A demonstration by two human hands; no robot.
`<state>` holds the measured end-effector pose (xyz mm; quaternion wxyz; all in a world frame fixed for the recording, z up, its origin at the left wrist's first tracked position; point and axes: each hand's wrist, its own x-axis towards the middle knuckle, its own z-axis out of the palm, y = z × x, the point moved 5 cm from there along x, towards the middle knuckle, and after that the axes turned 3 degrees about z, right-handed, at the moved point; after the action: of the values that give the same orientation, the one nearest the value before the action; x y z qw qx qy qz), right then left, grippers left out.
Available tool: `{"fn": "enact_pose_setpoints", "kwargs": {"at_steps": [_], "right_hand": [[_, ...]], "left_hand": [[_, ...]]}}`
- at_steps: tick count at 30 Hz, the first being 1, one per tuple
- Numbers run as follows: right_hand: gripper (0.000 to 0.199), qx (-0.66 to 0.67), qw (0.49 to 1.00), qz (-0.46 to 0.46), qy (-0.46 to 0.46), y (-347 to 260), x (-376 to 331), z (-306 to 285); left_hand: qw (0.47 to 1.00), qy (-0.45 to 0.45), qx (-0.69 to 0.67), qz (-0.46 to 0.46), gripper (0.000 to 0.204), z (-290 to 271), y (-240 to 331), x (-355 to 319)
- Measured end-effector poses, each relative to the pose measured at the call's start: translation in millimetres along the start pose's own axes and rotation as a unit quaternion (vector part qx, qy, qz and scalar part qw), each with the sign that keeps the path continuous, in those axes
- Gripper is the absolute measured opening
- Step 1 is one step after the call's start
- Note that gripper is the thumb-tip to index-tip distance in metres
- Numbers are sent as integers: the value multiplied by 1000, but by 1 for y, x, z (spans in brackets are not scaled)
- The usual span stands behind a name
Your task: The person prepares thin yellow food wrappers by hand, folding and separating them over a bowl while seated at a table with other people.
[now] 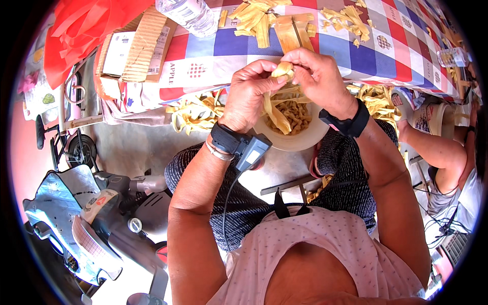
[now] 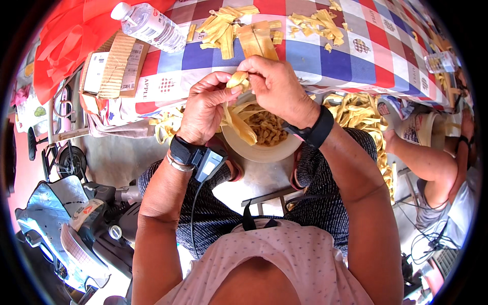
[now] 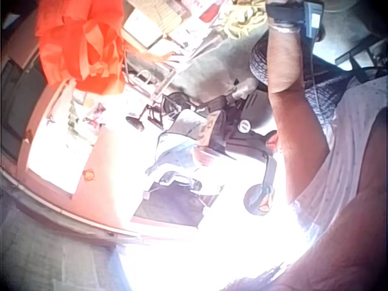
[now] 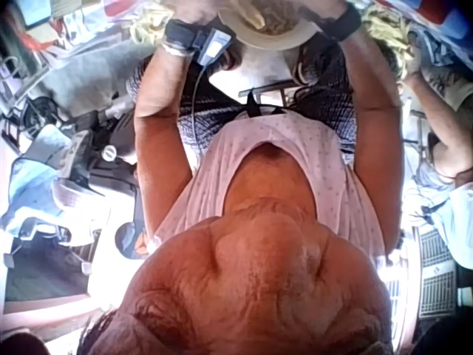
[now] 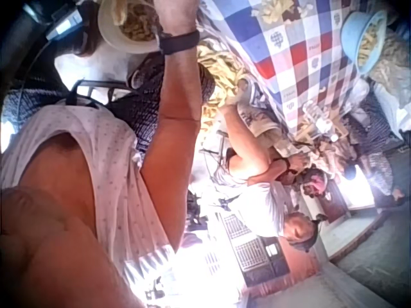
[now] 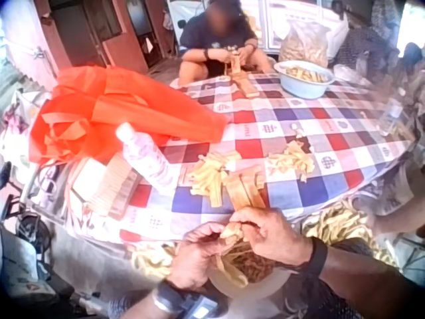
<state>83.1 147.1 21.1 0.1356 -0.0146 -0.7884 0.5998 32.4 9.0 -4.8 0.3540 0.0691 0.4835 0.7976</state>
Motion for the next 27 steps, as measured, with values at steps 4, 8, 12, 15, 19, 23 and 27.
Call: {"fn": "enact_pose_setpoints", "kwargs": {"at_steps": [4, 8, 12, 15, 19, 23, 27], "right_hand": [[4, -14, 996, 88, -3, 26, 5, -15], [4, -109, 992, 34, -58, 16, 4, -10], [11, -229, 970, -31, -69, -10, -5, -1], [20, -288, 953, -62, -75, -17, -11, 2], [22, -294, 946, -108, -81, -26, -13, 6], [22, -330, 934, -112, -83, -26, -15, 8], [24, -315, 939, -100, -94, -17, -16, 7]], "left_hand": [[999, -22, -26, 6, 18, 4, -3, -1], [999, 19, 26, 7, 18, -4, -7, 2], [996, 26, 77, 20, 14, -1, -1, 1], [998, 21, 62, 13, 12, 0, 0, -2], [999, 22, 49, 1, 14, -6, 0, 0], [999, 8, 48, 14, 16, 1, 5, 0], [999, -36, 12, -1, 16, 1, -2, -1]]}}
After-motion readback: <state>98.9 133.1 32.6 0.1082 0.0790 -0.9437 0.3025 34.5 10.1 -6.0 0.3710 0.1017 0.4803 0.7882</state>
